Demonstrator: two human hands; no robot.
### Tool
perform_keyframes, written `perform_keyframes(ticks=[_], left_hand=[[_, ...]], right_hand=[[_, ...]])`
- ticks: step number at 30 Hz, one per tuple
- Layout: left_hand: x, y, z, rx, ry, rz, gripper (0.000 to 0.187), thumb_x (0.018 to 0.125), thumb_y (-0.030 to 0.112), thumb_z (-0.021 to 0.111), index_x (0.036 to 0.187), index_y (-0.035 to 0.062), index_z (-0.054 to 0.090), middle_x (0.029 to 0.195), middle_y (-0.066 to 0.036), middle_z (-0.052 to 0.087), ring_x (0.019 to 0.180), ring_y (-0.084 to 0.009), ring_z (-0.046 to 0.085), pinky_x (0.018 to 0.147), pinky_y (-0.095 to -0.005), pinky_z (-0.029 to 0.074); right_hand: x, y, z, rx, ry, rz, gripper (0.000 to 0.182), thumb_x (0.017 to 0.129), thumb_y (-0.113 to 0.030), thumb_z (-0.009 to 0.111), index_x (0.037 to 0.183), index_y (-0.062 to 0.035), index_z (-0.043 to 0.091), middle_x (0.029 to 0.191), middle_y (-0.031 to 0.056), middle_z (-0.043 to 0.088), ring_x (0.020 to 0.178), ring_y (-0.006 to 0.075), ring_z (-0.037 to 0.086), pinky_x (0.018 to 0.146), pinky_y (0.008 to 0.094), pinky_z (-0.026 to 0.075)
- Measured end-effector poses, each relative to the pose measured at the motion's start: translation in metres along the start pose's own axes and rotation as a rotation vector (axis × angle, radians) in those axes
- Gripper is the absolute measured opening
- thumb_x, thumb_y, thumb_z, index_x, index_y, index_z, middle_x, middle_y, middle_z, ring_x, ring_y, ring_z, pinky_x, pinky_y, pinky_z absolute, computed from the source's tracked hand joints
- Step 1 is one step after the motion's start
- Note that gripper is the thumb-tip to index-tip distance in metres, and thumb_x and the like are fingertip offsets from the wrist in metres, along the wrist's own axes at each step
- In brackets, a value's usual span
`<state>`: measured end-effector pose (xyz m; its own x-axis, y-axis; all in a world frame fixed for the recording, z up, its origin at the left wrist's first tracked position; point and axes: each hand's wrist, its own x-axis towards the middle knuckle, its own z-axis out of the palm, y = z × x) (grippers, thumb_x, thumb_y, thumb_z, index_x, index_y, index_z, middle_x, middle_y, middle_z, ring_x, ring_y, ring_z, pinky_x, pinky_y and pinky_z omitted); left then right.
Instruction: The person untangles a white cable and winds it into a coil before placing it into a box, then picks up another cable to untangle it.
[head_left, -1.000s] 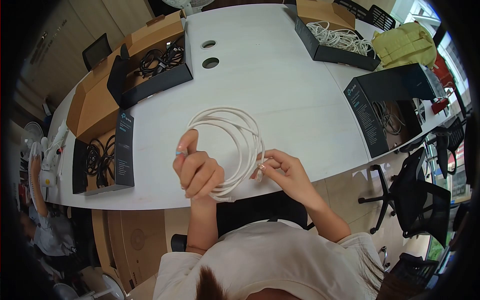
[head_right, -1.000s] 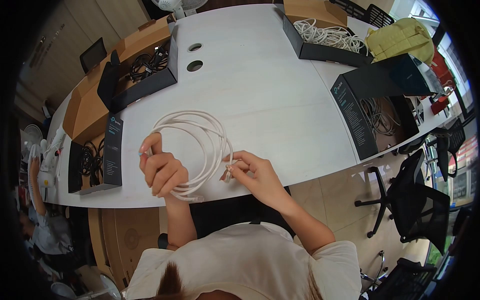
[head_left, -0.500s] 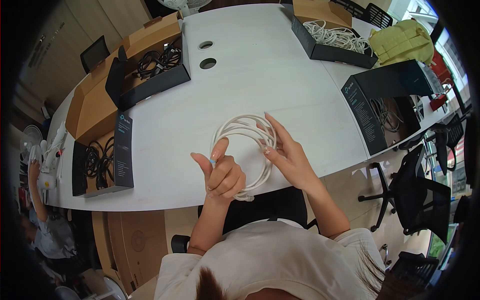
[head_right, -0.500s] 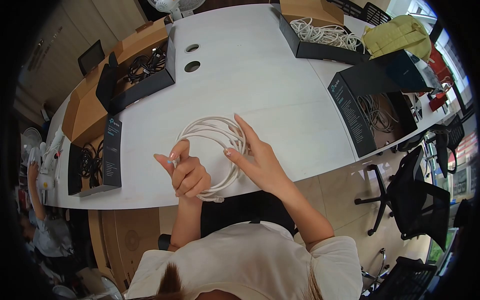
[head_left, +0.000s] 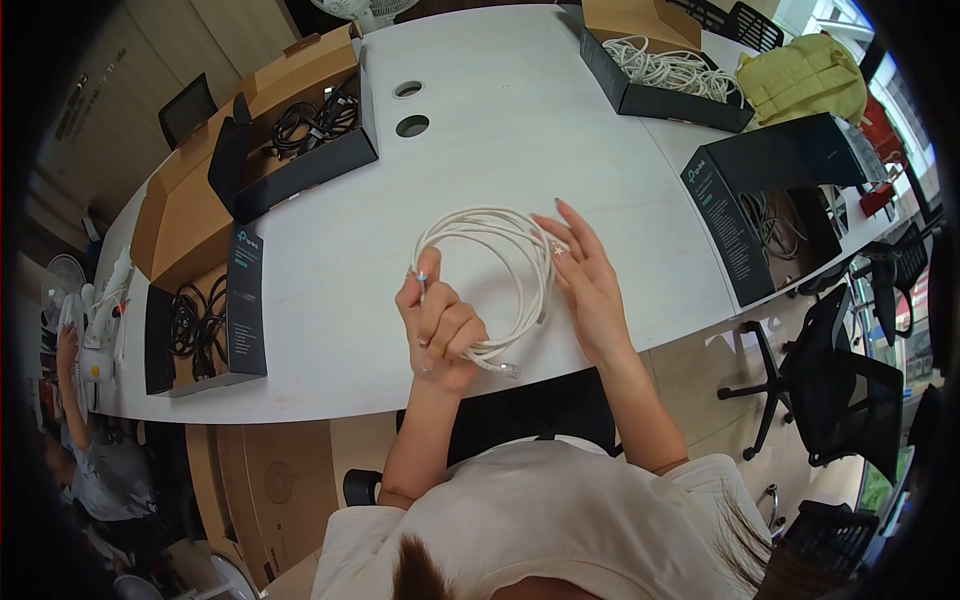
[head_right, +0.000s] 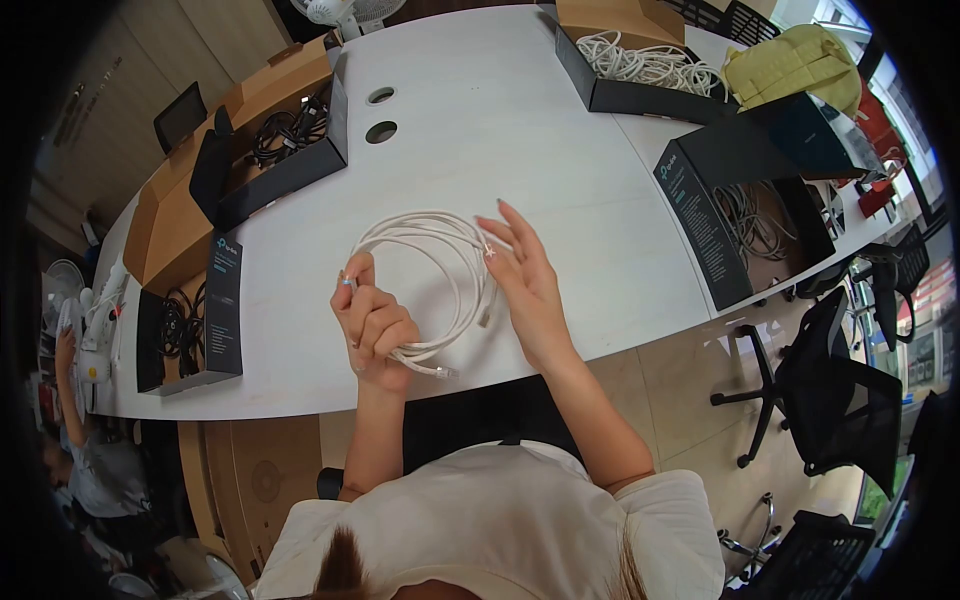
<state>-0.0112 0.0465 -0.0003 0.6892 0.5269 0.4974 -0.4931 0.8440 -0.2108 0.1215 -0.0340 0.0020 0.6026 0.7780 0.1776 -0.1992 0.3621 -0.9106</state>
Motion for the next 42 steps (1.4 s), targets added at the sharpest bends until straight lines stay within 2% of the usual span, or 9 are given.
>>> perform_keyframes(ticks=[3,4,7,12,24,34,37,40,42], left_hand=[[0.002,0.007,0.004,0.041,0.001,0.094,0.016,0.095,0.019,0.026,0.096,0.008,0.037,0.044,-0.001,0.035,0.028,-0.0085,0.034,0.033,-0.0208,0.027],[0.002,0.01,0.005,0.128,0.006,0.116,0.018,0.096,0.021,0.025,0.096,0.0082,0.038,0.043,-0.001,0.034,0.028,-0.0084,0.033,0.033,-0.0206,0.028],[0.002,0.014,0.005,0.201,0.073,0.155,0.019,0.097,0.025,0.024,0.093,0.012,0.037,0.042,0.001,0.033,0.027,-0.0072,0.031,0.031,-0.0198,0.024],[0.002,0.014,0.004,0.194,0.082,0.156,0.019,0.097,0.026,0.024,0.092,0.0119,0.037,0.042,0.002,0.033,0.027,-0.007,0.031,0.031,-0.0197,0.024],[-0.004,0.01,0.017,0.009,0.023,0.085,0.025,0.096,0.025,0.029,0.085,0.0055,0.041,0.043,-0.001,0.036,0.029,-0.0083,0.036,0.033,-0.0211,0.03],[-0.009,0.011,0.018,0.005,-0.159,-0.01,0.032,0.096,0.026,0.033,0.077,0.0041,0.046,0.036,0.0,0.033,0.025,-0.0073,0.031,0.029,-0.0189,0.025],[-0.009,0.012,0.021,-0.022,-0.222,-0.065,0.032,0.095,0.024,0.035,0.073,0.0041,0.047,0.035,0.0,0.034,0.026,-0.0073,0.031,0.03,-0.0182,0.026],[-0.006,0.012,0.022,-0.091,-0.331,-0.138,0.029,0.094,0.02,0.036,0.071,0.0054,0.045,0.037,0.0,0.034,0.026,-0.0063,0.03,0.032,-0.0185,0.026],[-0.008,0.012,0.025,-0.122,-0.332,-0.142,0.029,0.094,0.02,0.036,0.07,0.0056,0.045,0.037,0.0,0.034,0.027,-0.0067,0.03,0.031,-0.0186,0.027]], right_hand=[[-0.015,-0.004,0.0,-0.65,0.151,-0.367,0.035,0.082,-0.008,0.058,0.115,-0.001,0.048,0.109,0.0129,0.053,0.103,0.0223,0.05,0.093,0.0324,0.035],[-0.022,0.0,-0.002,-0.597,0.136,-0.448,0.027,0.074,-0.009,0.066,0.098,-0.0034,0.055,0.102,0.0111,0.055,0.093,0.0229,0.052,0.086,0.0327,0.037],[-0.045,-0.007,0.01,-0.855,-0.16,-0.558,0.019,0.069,-0.013,0.071,0.082,-0.0086,0.058,0.081,0.0027,0.058,0.084,0.0209,0.052,0.074,0.0322,0.035],[-0.055,0.005,0.032,-1.017,-0.241,-0.623,0.019,0.069,-0.016,0.07,0.082,-0.0086,0.06,0.08,0.0012,0.058,0.082,0.0182,0.053,0.076,0.033,0.035],[-0.061,-0.009,0.009,-1.093,-0.507,-1.033,0.016,0.069,-0.012,0.062,0.083,-0.0047,0.061,0.084,0.0038,0.058,0.086,0.0169,0.056,0.072,0.0288,0.041],[-0.056,-0.009,-0.009,-1.187,-0.408,-1.007,0.016,0.07,-0.014,0.064,0.085,-0.0099,0.064,0.088,-0.001,0.06,0.087,0.0173,0.056,0.075,0.0307,0.039],[-0.054,-0.021,-0.007,-1.01,-0.44,-0.92,0.015,0.071,-0.013,0.066,0.086,-0.0097,0.065,0.091,0.0003,0.061,0.088,0.0179,0.056,0.075,0.0296,0.039],[-0.042,-0.03,-0.015,-0.827,-0.345,-0.752,0.016,0.073,-0.009,0.067,0.089,-0.0075,0.065,0.093,0.0036,0.063,0.089,0.0203,0.057,0.077,0.0295,0.04],[-0.03,-0.032,-0.004,-0.741,-0.017,-0.636,0.018,0.074,-0.006,0.065,0.092,-0.0058,0.064,0.094,0.0057,0.064,0.09,0.0221,0.057,0.079,0.0294,0.041]])
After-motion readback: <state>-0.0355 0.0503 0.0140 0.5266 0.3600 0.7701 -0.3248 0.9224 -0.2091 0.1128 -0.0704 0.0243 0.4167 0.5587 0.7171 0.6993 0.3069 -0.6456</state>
